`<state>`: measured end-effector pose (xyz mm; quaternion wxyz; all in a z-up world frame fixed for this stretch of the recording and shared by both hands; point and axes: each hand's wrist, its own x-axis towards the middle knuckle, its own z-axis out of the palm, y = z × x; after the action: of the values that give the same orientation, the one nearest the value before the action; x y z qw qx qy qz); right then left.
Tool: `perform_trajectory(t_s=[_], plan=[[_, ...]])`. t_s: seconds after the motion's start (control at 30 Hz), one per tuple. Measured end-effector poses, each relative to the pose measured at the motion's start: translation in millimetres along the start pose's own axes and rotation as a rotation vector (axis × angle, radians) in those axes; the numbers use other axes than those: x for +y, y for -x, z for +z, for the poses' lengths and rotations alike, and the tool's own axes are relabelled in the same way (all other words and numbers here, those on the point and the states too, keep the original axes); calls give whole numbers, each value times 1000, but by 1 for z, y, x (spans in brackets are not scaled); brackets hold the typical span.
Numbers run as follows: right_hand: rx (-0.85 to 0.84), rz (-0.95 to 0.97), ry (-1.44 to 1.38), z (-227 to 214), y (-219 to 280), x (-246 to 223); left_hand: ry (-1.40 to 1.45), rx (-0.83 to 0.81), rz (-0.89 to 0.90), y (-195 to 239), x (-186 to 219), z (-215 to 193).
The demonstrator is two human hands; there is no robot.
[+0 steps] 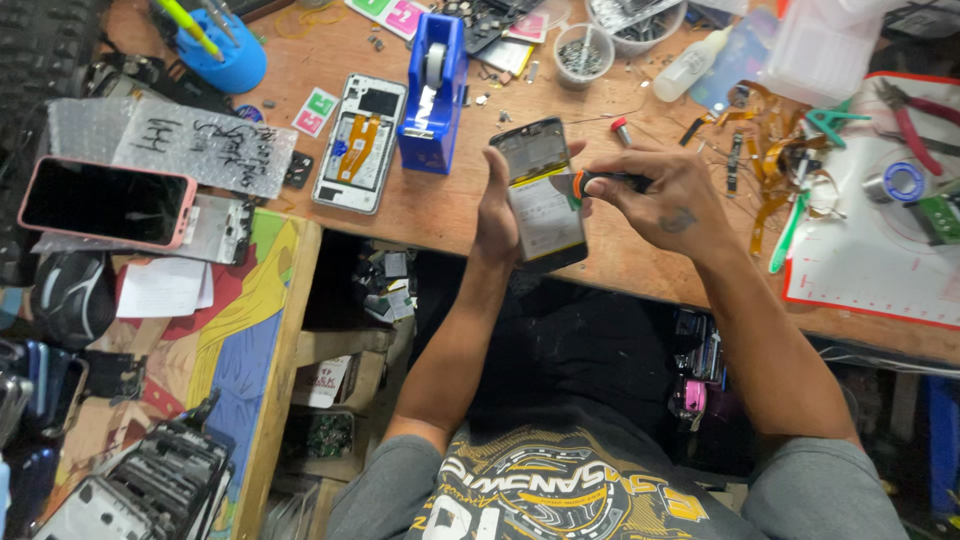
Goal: The person uses a screwdriver to remove screws from a smartphone chassis, then uses a plastic pry tool to lift and remove the battery. The phone remains open on the workbench with the battery exposed.
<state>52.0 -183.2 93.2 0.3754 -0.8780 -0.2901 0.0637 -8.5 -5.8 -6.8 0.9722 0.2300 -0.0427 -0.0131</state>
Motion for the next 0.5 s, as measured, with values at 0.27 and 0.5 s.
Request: perform_trajectory(t_s=[0.27, 0.5], plan=[[214, -95, 361, -20, 12, -23, -78, 140, 136, -9, 4, -11], [177, -76, 223, 3, 17, 4, -939, 454, 154, -18, 7, -8]])
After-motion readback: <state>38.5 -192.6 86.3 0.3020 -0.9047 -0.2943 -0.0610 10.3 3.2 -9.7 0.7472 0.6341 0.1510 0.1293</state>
